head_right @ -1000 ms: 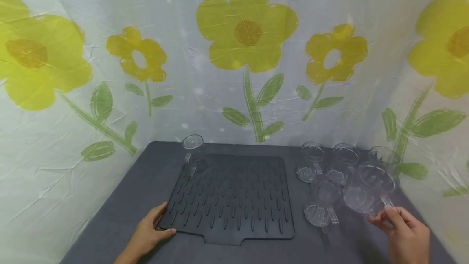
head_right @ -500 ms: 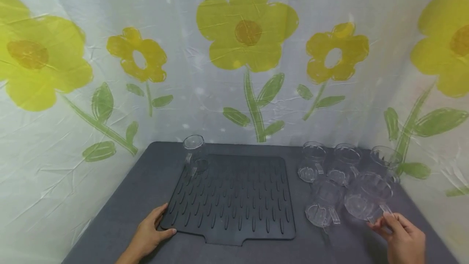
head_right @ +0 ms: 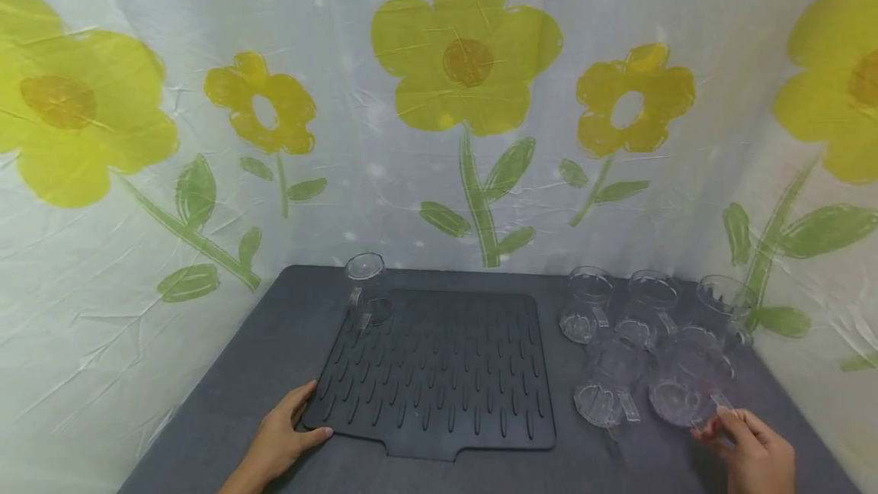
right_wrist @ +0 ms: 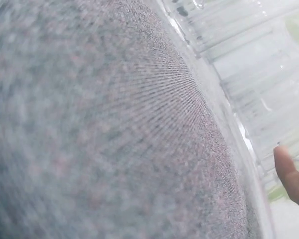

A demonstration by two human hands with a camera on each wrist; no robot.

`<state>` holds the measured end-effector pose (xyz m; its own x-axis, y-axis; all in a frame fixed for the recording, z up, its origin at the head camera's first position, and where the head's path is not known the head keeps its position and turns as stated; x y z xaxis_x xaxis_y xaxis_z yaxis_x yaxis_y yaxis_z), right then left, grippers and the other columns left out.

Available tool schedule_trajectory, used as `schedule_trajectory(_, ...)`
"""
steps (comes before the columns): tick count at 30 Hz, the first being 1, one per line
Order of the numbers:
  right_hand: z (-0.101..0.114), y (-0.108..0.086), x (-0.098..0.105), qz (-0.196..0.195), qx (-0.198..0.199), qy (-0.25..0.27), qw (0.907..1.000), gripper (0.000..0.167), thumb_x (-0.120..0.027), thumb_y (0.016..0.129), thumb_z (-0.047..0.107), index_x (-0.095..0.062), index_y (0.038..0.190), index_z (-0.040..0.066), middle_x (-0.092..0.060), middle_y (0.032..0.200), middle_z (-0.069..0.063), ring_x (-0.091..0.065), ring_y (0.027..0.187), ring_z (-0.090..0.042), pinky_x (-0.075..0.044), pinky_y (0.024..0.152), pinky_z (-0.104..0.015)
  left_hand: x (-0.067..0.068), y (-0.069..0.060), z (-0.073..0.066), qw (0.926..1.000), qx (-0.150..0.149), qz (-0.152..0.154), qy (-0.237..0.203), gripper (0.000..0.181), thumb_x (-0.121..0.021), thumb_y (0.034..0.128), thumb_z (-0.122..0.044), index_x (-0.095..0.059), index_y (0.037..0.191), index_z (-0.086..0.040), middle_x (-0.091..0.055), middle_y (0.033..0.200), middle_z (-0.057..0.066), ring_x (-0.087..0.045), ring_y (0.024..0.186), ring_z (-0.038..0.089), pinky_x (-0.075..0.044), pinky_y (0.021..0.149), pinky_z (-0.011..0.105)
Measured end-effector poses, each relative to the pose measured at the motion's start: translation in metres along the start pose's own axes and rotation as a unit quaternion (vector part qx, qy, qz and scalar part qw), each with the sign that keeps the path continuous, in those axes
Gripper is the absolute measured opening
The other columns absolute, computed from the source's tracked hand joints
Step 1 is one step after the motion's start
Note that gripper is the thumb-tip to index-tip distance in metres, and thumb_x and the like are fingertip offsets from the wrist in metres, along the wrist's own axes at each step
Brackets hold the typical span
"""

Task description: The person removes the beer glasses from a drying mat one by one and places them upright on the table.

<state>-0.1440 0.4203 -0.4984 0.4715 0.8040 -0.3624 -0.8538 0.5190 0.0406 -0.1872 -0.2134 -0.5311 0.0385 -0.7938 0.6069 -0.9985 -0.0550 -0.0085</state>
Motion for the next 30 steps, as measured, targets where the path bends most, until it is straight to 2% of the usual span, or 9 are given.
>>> schedule_trajectory(8, -0.0039, 0.0003, 0.0035, -0.022, -0.02, -0.04, 0.9988, 0.034, -0.056, 0.099, 0.013, -0.063, 0.071, -0.005, -0.056, 0.062, -0.007, -0.057, 0.058, -0.015, -0.056, 0.05, -0.028, 0.0004, 0.0001, -0.0009, 1.0, 0.004, 0.002, 0.008, 0.092, -0.09, 0.0659, -0.015, -0.042, 0.141, 0.007, -0.042, 0.139, 0.028, -0.042, 0.127, 0.043, -0.042, 0.1, 0.047)
schedule_trajectory(16, -0.0037, 0.0029, 0.0032, 0.02, -0.024, -0.029, 0.9991, 0.033, -0.055, 0.099, 0.015, -0.061, 0.072, -0.003, -0.056, 0.064, -0.007, -0.057, 0.059, -0.016, -0.057, 0.052, -0.03, 0.0005, 0.0004, -0.0011, 0.9999, 0.003, 0.0, 0.011, 0.093, -0.09, 0.0657, -0.015, -0.041, 0.141, 0.007, -0.042, 0.139, 0.028, -0.042, 0.127, 0.043, -0.042, 0.1, 0.046)
schedule_trajectory(21, -0.004, 0.0045, 0.0047, 0.065, -0.028, -0.008, 0.9974, 0.031, -0.054, 0.099, 0.017, -0.062, 0.075, -0.001, -0.058, 0.066, -0.008, -0.059, 0.062, -0.017, -0.058, 0.055, -0.031, 0.0001, 0.0009, -0.0008, 1.0, 0.001, -0.002, 0.007, 0.092, -0.09, 0.0653, -0.014, -0.042, 0.141, 0.007, -0.042, 0.139, 0.028, -0.041, 0.128, 0.042, -0.041, 0.101, 0.045)
schedule_trajectory(27, -0.0041, 0.0072, 0.0078, 0.083, -0.053, -0.049, 0.9939, 0.034, -0.051, 0.101, 0.025, -0.06, 0.078, 0.002, -0.058, 0.069, -0.007, -0.059, 0.065, -0.018, -0.058, 0.059, -0.032, -0.0003, 0.0026, 0.0014, 0.9999, 0.011, -0.001, 0.013, 0.093, -0.091, 0.0646, -0.016, -0.042, 0.141, 0.007, -0.041, 0.14, 0.029, -0.04, 0.128, 0.044, -0.041, 0.101, 0.047)
schedule_trajectory(30, -0.0042, 0.0076, 0.0091, 0.091, -0.058, -0.052, 0.9928, 0.034, -0.049, 0.102, 0.025, -0.059, 0.08, 0.002, -0.058, 0.071, -0.007, -0.059, 0.066, -0.019, -0.058, 0.06, -0.033, -0.0011, 0.0034, 0.0022, 0.9998, 0.013, -0.001, 0.016, 0.094, -0.091, 0.0642, -0.017, -0.042, 0.141, 0.007, -0.041, 0.14, 0.029, -0.04, 0.128, 0.044, -0.042, 0.1, 0.048)
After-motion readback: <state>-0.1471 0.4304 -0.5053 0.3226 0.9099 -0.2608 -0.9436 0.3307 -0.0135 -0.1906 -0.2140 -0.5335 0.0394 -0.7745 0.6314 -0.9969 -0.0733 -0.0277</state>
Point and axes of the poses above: each hand's wrist, its own y-axis towards the middle knuckle, its own x-axis out of the back of the hand, z = x × y, the point moved 5 cm from there along y, towards the middle knuckle
